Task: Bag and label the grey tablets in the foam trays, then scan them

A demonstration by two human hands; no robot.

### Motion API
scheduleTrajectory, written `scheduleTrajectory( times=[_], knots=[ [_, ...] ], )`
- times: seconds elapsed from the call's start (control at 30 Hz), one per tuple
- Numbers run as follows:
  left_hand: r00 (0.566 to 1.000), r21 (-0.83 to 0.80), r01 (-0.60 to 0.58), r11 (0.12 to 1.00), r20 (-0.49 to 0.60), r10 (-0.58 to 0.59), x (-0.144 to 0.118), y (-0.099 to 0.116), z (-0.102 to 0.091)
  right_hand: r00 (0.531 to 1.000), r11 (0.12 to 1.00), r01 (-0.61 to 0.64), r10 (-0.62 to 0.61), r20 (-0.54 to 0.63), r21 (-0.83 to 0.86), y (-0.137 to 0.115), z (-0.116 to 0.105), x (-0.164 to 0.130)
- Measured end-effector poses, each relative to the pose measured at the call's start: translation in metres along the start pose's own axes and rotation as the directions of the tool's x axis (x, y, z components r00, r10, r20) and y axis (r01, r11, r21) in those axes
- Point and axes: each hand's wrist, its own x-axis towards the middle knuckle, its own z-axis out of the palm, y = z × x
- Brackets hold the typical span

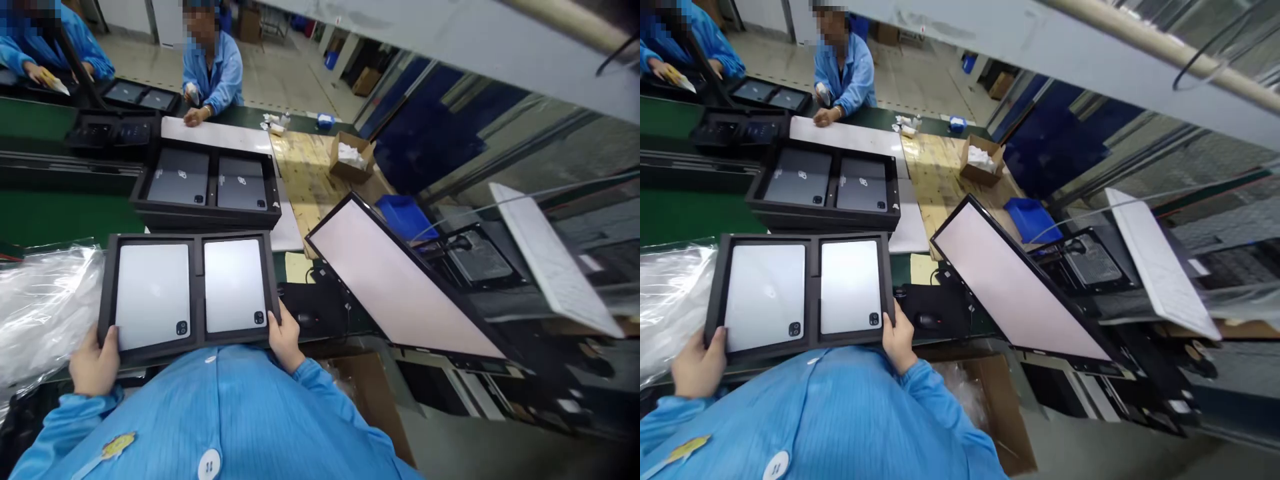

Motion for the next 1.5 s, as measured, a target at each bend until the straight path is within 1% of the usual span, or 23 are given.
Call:
scheduleTrajectory(
  times=[0.07,0.1,0.17,0.27,0.37,0.43,0.47,0.53,0.6,0.67,0.73,0.83,0.93,1.0,1.03,1.1,1.13,1.2,1.27,1.33,1.4,1.43,1.5],
  knots=[
    [0.996,-0.059,-0.041,0.997,-0.080,0.036,-0.003,0.016,-0.010,0.997,0.999,0.044,-0.043,-0.065,0.017,-0.008,-0.015,0.011],
    [0.991,-0.072,-0.075,0.995,-0.120,0.066,0.001,0.029,-0.017,0.994,0.997,0.066,-0.064,-0.085,0.026,-0.015,-0.022,0.023],
    [0.973,-0.064,-0.155,0.986,-0.181,0.141,0.022,0.066,-0.033,0.990,0.993,0.104,-0.099,-0.104,0.047,-0.031,-0.030,0.061],
    [0.934,-0.019,-0.297,0.955,-0.212,0.286,0.075,0.138,-0.057,0.982,0.984,0.160,-0.150,-0.118,0.078,-0.063,-0.032,0.144],
    [0.897,0.025,-0.400,0.916,-0.198,0.396,0.136,0.207,-0.069,0.977,0.981,0.181,-0.171,-0.125,0.069,-0.092,-0.021,0.233],
    [0.878,0.062,-0.442,0.895,-0.173,0.446,0.169,0.241,-0.067,0.984,0.989,0.149,-0.147,-0.099,0.012,-0.105,-0.011,0.281],
    [0.871,0.073,-0.463,0.883,-0.150,0.469,0.183,0.254,-0.063,0.991,0.993,0.112,-0.113,-0.076,-0.025,-0.108,-0.005,0.300],
    [0.864,0.084,-0.484,0.871,-0.108,0.491,0.201,0.269,-0.052,0.999,0.995,0.028,-0.032,-0.040,-0.092,-0.108,0.007,0.327],
    [0.876,0.083,-0.466,0.881,-0.097,0.472,0.212,0.273,-0.039,0.999,0.993,-0.020,0.015,-0.044,-0.117,-0.101,0.017,0.340],
    [0.894,0.063,-0.426,0.902,-0.122,0.431,0.216,0.270,-0.029,0.998,0.994,-0.013,0.006,-0.068,-0.110,-0.091,0.023,0.345],
    [0.907,0.004,-0.402,0.916,-0.136,0.399,0.218,0.264,-0.024,0.998,0.994,0.007,-0.014,-0.063,-0.105,-0.083,0.025,0.348],
    [0.912,-0.118,-0.403,0.908,-0.138,0.387,0.216,0.254,-0.026,0.999,0.996,0.035,-0.035,0.004,-0.084,-0.080,0.022,0.353],
    [0.914,-0.216,-0.399,0.891,-0.164,0.370,0.212,0.252,-0.030,0.995,0.998,0.050,-0.052,0.084,0.025,-0.079,0.017,0.351],
    [0.928,-0.274,-0.369,0.888,-0.167,0.334,0.208,0.252,-0.031,0.995,0.991,0.047,-0.058,0.083,0.127,-0.070,0.013,0.335],
    [0.935,-0.304,-0.349,0.886,-0.171,0.310,0.205,0.250,-0.030,0.997,0.985,0.044,-0.053,0.049,0.169,-0.061,0.011,0.320],
    [0.944,-0.345,-0.318,0.883,-0.196,0.264,0.198,0.234,-0.025,0.998,0.979,0.027,-0.014,-0.066,0.201,-0.034,0.009,0.275],
    [0.943,-0.352,-0.319,0.880,-0.213,0.257,0.191,0.218,-0.020,0.992,0.983,-0.005,0.028,-0.124,0.185,-0.016,0.008,0.246],
    [0.931,-0.316,-0.353,0.881,-0.215,0.296,0.174,0.170,-0.005,0.972,0.987,-0.143,0.155,-0.176,0.080,0.023,0.008,0.182],
    [0.915,-0.215,-0.399,0.891,-0.153,0.373,0.151,0.109,0.013,0.931,0.932,-0.350,0.334,-0.147,-0.098,0.057,0.011,0.122],
    [0.925,-0.102,-0.379,0.920,-0.035,0.377,0.127,0.050,0.032,0.883,0.857,-0.465,0.468,-0.042,-0.222,0.077,0.018,0.080],
    [0.954,-0.039,-0.284,0.958,0.090,0.286,0.108,0.008,0.048,0.838,0.816,-0.523,0.544,0.025,-0.246,0.082,0.029,0.061],
    [0.962,-0.025,-0.230,0.973,0.147,0.231,0.103,-0.006,0.054,0.825,0.807,-0.542,0.564,0.034,-0.233,0.080,0.035,0.060],
    [0.959,-0.005,-0.169,0.986,0.230,0.166,0.098,-0.020,0.063,0.809,0.796,-0.571,0.587,0.025,-0.203,0.071,0.046,0.071]
  ],
)
